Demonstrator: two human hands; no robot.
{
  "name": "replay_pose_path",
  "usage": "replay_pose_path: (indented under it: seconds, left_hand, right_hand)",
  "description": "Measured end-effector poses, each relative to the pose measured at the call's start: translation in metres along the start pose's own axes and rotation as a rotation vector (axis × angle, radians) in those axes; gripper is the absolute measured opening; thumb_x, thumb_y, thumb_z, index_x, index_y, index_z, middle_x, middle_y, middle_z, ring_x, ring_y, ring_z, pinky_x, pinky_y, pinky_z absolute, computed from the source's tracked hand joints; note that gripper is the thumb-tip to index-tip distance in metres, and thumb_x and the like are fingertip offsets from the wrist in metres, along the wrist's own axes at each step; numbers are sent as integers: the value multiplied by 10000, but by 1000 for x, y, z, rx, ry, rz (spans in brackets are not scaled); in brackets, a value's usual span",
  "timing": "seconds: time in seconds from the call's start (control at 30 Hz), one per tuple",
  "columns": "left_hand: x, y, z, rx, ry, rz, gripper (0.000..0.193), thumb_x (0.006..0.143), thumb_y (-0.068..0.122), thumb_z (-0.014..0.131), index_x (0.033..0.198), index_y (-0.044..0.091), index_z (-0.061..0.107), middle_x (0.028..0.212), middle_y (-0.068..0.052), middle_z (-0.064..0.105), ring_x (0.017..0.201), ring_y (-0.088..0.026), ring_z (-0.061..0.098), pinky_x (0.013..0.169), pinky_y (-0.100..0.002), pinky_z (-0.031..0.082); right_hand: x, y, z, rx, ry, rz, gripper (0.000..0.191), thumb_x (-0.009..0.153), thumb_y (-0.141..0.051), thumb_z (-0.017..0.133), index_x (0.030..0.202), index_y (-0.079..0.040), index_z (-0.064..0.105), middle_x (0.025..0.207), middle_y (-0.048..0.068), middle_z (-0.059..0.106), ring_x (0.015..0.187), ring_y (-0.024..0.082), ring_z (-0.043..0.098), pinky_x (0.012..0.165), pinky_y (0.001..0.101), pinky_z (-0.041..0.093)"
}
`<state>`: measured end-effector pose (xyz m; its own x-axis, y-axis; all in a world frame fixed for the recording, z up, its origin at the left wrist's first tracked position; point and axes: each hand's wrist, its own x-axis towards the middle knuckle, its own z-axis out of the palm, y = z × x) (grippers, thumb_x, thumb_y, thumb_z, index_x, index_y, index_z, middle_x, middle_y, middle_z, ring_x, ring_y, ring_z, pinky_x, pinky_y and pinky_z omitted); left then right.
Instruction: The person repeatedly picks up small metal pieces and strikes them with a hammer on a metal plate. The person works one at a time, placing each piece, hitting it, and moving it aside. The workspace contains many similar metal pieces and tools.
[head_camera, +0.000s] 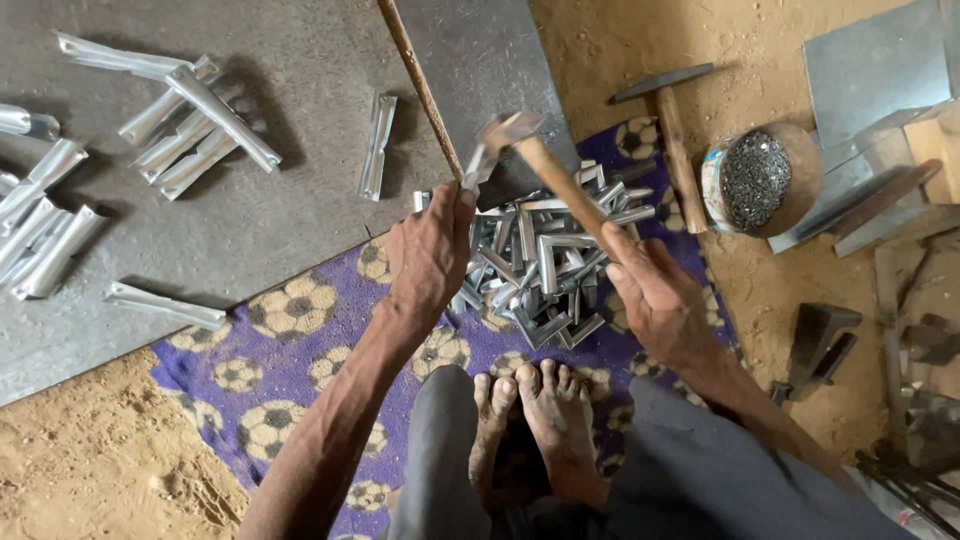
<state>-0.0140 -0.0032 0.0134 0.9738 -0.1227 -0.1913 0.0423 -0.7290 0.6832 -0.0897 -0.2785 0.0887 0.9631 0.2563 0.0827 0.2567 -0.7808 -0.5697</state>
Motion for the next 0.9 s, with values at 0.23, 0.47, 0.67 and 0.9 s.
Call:
replay_pose_path:
  seconds: [0.23, 0.47, 0.67, 0.9]
  left_hand:
    - [0, -12, 8, 106, 127, 187, 277, 1130, 320, 466, 1055, 78, 578, 674, -72, 647, 399, -126, 463, 342, -333, 344]
    - [0, -12, 9, 143, 83, 163, 239, 1100, 315, 510, 1045, 95, 585, 613, -34, 628, 367, -126, 437, 318, -316, 311]
    - [-2, -6, -1, 90, 181, 249, 263, 1119, 327, 482, 1055, 91, 580, 679, -44, 635, 426, -105, 450, 359, -302, 322]
    - [4, -6, -1, -355, -159, -233, 327, 1103, 374, 480, 953, 115, 610, 560, -13, 518, 400, -122, 339, 354, -327, 281]
  right_hand:
    - [-7, -2, -10, 14, 178, -137, 403, 1061, -40, 613, 1458, 5, 555, 1027, 163, 613, 859, 248, 614, 678, 349, 515]
    - [2, 8, -1, 38, -21, 54, 411, 1027, -35, 615, 1434, 11, 579, 1012, 171, 655, 613, 167, 570, 448, 265, 467]
    - [-4, 12, 1, 49, 103, -125, 430, 1069, -86, 602, 1484, -8, 520, 915, 77, 568, 727, 177, 547, 570, 276, 517]
    - [-1, 1, -1, 48, 109, -75, 417, 1047, -42, 618, 1453, 28, 552, 1038, 167, 647, 837, 244, 645, 692, 356, 549]
